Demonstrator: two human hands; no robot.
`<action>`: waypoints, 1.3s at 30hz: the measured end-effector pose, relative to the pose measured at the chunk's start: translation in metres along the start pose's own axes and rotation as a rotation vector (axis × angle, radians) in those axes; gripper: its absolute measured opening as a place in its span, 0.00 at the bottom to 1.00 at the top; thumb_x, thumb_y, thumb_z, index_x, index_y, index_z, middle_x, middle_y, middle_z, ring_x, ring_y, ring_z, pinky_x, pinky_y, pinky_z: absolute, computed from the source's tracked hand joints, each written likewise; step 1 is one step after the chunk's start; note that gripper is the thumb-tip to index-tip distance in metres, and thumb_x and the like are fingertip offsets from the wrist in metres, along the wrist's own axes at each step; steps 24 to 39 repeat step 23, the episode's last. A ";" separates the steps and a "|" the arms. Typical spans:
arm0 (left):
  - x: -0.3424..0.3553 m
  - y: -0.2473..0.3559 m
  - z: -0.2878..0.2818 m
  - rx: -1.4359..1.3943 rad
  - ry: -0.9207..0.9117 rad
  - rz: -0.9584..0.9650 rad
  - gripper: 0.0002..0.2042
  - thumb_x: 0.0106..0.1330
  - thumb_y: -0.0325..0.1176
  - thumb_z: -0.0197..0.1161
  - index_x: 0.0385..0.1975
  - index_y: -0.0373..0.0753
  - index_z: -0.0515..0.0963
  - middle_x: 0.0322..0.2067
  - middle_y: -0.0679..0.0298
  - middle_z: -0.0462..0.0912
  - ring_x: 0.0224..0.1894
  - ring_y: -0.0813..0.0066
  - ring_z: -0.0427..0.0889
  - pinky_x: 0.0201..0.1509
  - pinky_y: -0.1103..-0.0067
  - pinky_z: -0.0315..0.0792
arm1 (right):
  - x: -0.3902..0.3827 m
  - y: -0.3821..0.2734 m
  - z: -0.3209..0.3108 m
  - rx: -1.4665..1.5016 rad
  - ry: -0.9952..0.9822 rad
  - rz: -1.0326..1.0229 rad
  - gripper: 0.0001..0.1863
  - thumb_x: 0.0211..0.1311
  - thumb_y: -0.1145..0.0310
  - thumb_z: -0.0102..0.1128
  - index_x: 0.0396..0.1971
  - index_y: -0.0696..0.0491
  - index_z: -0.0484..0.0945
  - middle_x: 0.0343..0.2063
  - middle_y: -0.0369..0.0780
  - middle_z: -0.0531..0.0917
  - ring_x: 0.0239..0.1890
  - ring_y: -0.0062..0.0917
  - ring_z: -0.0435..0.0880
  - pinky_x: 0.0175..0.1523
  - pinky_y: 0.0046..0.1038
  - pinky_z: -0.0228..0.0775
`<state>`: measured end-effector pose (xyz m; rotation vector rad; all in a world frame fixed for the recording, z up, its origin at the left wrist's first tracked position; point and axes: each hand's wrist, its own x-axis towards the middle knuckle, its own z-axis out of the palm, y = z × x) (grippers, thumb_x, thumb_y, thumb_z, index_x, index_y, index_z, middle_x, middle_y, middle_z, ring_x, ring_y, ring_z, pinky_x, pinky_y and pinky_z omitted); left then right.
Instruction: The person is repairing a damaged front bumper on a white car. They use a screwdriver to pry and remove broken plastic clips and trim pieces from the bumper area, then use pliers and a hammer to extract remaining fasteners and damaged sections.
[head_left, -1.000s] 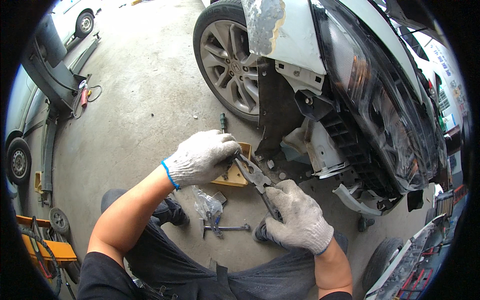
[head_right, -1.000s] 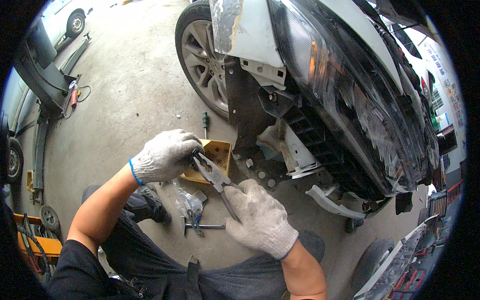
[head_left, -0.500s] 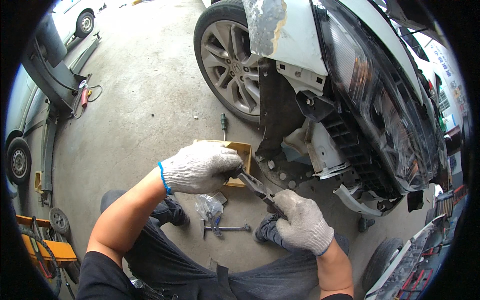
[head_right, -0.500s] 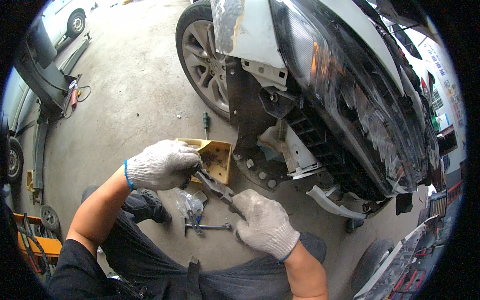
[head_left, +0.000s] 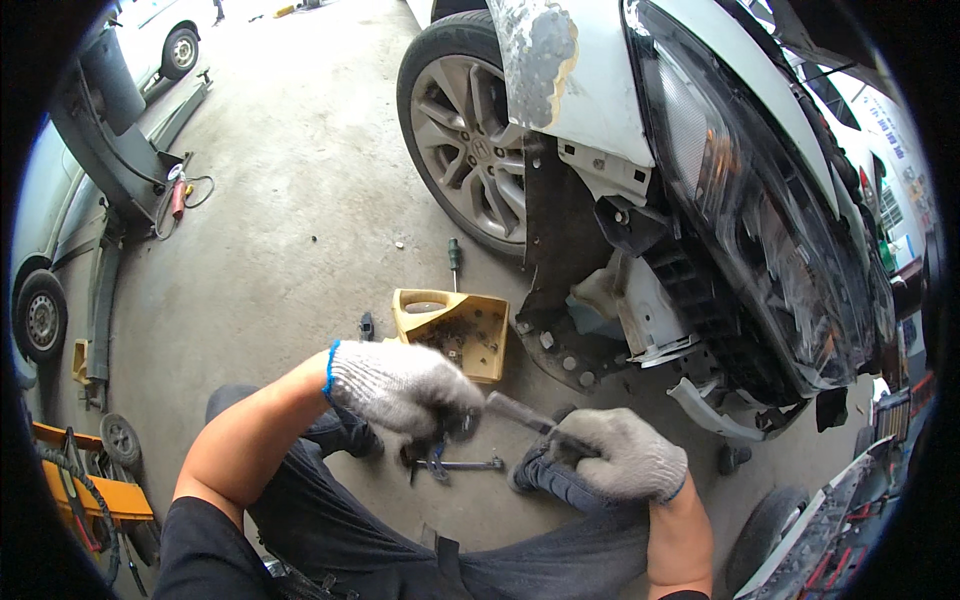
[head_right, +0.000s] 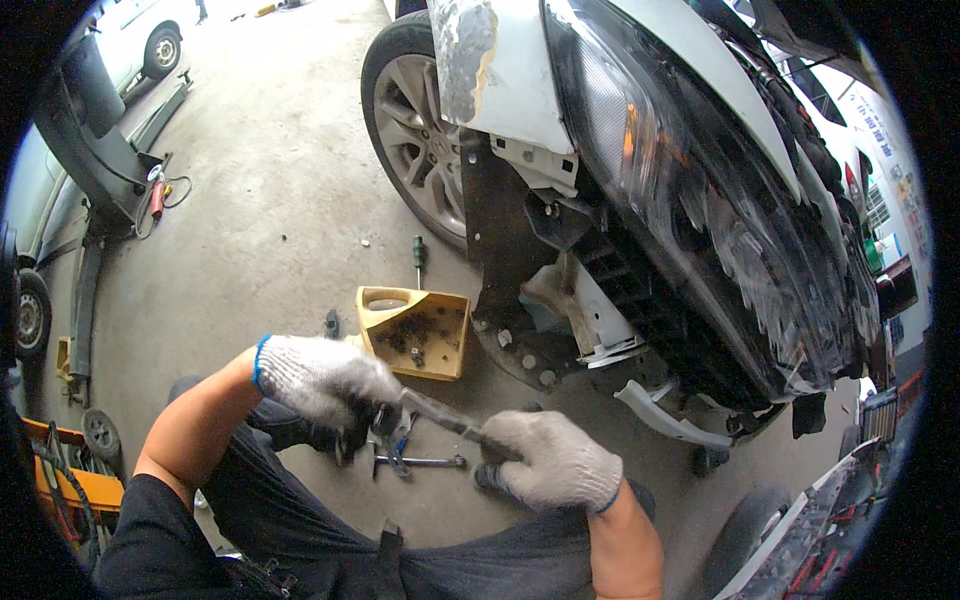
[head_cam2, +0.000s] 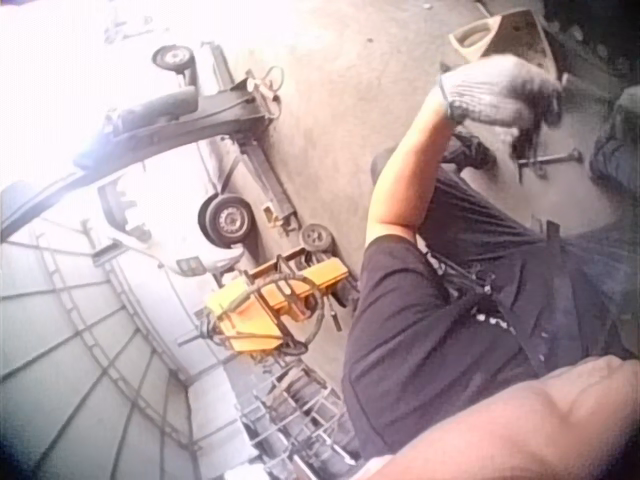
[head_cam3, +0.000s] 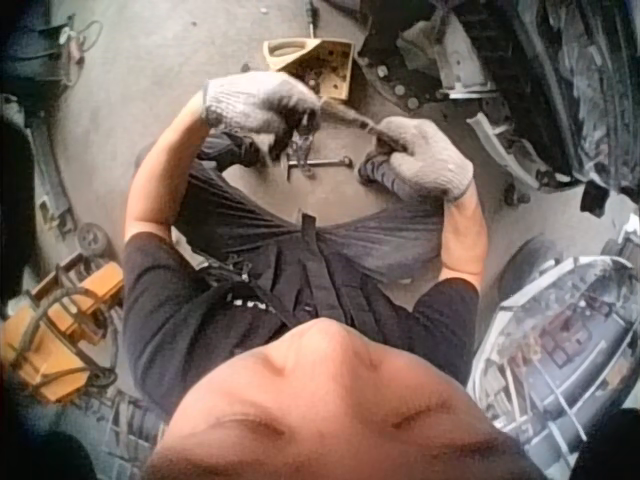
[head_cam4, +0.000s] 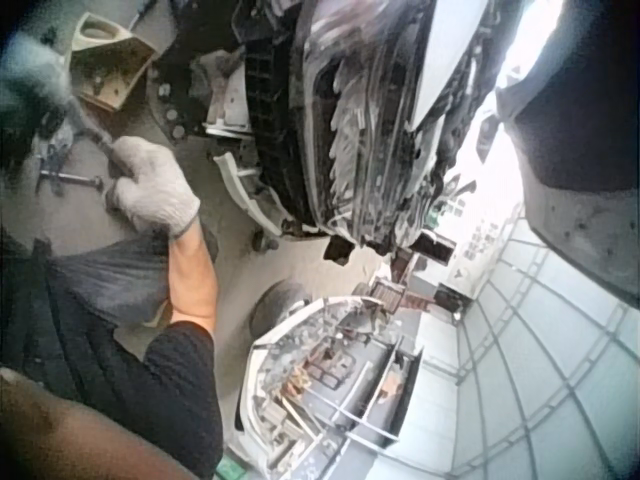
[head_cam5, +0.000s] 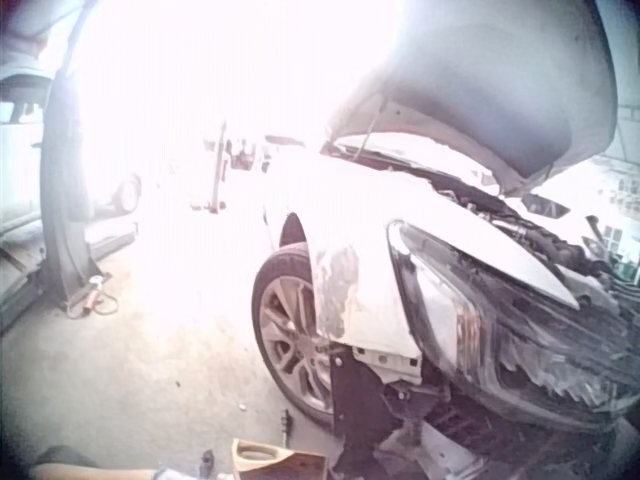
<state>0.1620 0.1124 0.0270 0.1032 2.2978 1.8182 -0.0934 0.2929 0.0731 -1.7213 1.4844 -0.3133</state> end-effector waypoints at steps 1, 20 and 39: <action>-0.001 0.000 0.006 -0.128 -0.067 0.066 0.12 0.50 0.25 0.62 0.37 0.33 0.77 0.34 0.52 0.79 0.41 0.55 0.79 0.47 0.65 0.73 | 0.000 0.001 -0.001 0.038 0.032 -0.011 0.17 0.47 0.74 0.59 0.39 0.61 0.80 0.34 0.52 0.82 0.39 0.46 0.84 0.45 0.39 0.75; -0.001 0.006 0.003 0.390 0.456 -0.294 0.24 0.56 0.28 0.58 0.57 0.40 0.73 0.44 0.46 0.81 0.48 0.48 0.81 0.53 0.63 0.75 | 0.008 -0.025 0.003 -0.115 -0.145 0.175 0.44 0.45 0.42 0.72 0.57 0.60 0.77 0.52 0.54 0.76 0.52 0.41 0.81 0.55 0.34 0.76; 0.002 -0.003 0.006 0.420 0.445 -0.300 0.25 0.58 0.30 0.61 0.58 0.41 0.72 0.45 0.46 0.81 0.48 0.49 0.82 0.53 0.63 0.75 | 0.009 -0.029 -0.001 -0.064 -0.205 0.215 0.45 0.44 0.40 0.71 0.57 0.59 0.78 0.53 0.54 0.75 0.53 0.44 0.80 0.56 0.34 0.75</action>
